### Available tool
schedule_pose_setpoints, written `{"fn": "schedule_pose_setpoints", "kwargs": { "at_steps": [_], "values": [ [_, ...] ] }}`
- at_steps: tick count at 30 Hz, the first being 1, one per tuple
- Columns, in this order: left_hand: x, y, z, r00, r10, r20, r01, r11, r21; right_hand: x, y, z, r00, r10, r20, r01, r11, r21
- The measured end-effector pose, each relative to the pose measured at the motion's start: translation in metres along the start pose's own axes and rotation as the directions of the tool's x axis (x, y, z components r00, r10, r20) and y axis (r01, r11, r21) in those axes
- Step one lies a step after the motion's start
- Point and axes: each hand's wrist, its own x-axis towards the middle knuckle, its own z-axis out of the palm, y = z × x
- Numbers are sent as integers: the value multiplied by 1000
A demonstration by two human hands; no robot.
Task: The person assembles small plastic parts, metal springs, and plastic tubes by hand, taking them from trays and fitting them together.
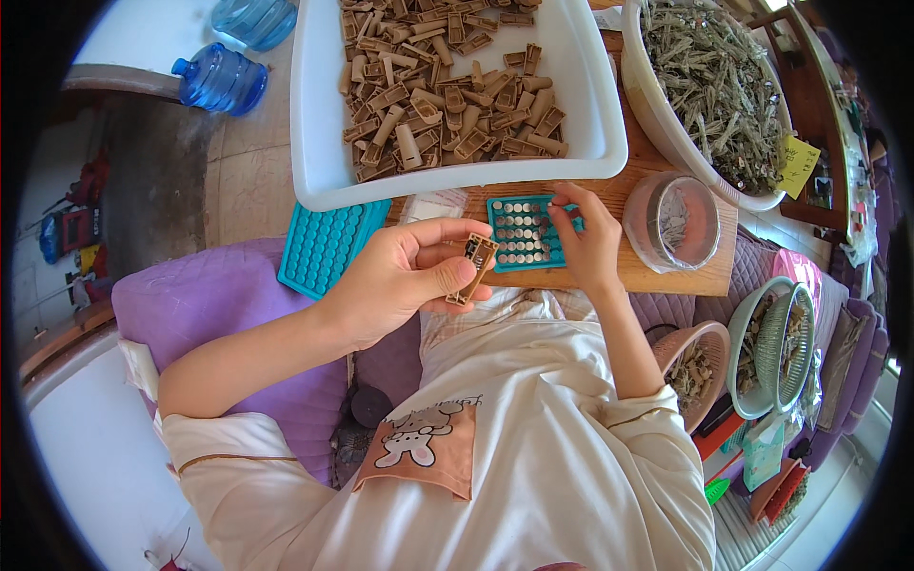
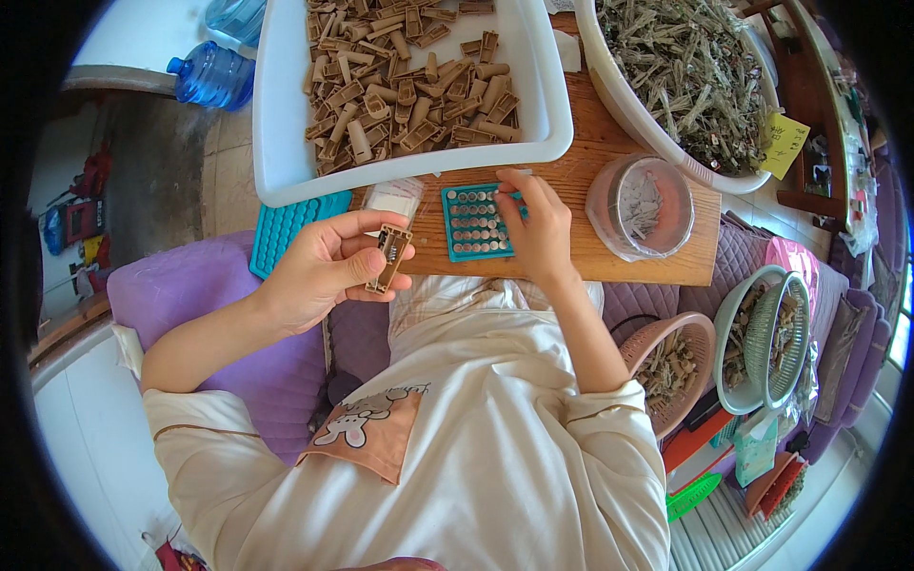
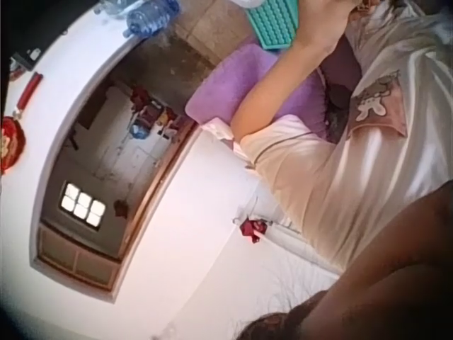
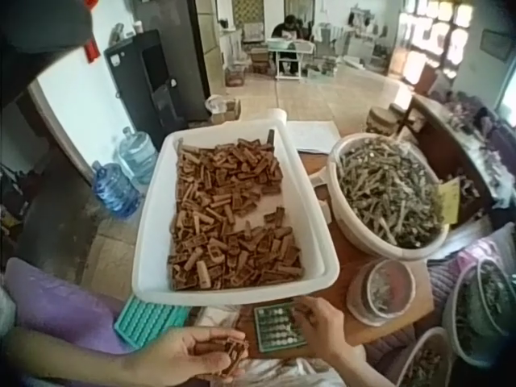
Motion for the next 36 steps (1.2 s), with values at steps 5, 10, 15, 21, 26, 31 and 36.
{"fn": "schedule_pose_setpoints", "kwargs": {
  "at_steps": [5, 10, 15, 21, 26, 31, 36],
  "values": [
    [-1, -3, 0, 1000, 9, 22, -9, 1000, -6, -12, -83, -7, 943, 14, -333, 152, 871, 467],
    [-1, -7, 4, 998, 66, 8, -66, 998, -17, -5, -99, 7, 898, -223, -378, 352, 881, 316],
    [-1, -5, 4, 998, 23, -62, -24, 1000, -13, -5, -93, 4, 890, -359, -281, 430, 867, 253],
    [-2, -6, 8, 993, 109, -53, -110, 994, -22, -17, -92, 9, 826, -442, -349, 504, 857, 107],
    [-5, -3, 9, 989, 134, -67, -137, 990, -39, -22, -94, 12, 824, -469, -318, 509, 859, 52],
    [-6, -4, 7, 989, 126, -80, -129, 991, -28, -25, -103, 13, 858, -405, -315, 465, 873, 144],
    [-3, -6, 4, 986, 119, -113, -122, 992, -19, -27, -104, 13, 905, -324, -274, 399, 871, 287]
  ]
}}
